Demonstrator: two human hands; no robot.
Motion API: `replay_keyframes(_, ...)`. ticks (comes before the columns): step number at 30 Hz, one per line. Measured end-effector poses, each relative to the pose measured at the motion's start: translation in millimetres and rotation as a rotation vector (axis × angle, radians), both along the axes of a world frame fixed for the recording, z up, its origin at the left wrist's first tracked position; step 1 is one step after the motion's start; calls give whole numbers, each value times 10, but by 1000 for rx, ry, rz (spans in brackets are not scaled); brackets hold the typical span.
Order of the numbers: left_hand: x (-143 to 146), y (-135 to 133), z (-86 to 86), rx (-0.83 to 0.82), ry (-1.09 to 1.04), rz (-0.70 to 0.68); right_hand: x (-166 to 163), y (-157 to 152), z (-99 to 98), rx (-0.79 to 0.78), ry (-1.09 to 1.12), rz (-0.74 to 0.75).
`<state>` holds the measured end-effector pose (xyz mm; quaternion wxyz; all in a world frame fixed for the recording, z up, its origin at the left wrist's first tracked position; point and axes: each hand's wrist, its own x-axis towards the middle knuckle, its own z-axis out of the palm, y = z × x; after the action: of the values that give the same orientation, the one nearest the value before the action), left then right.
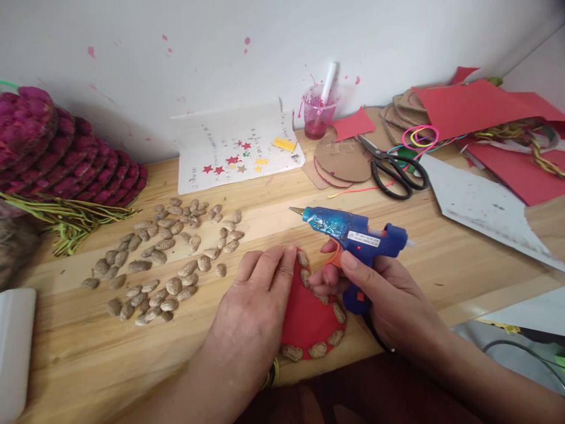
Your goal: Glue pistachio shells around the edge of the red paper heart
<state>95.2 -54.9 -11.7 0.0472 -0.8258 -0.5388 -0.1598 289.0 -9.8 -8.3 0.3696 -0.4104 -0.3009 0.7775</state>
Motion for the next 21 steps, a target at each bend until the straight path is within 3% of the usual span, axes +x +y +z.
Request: replay_keyframes(21,-58,33,-13,-52,-46,9,-27,8,22,-1,-54,-28)
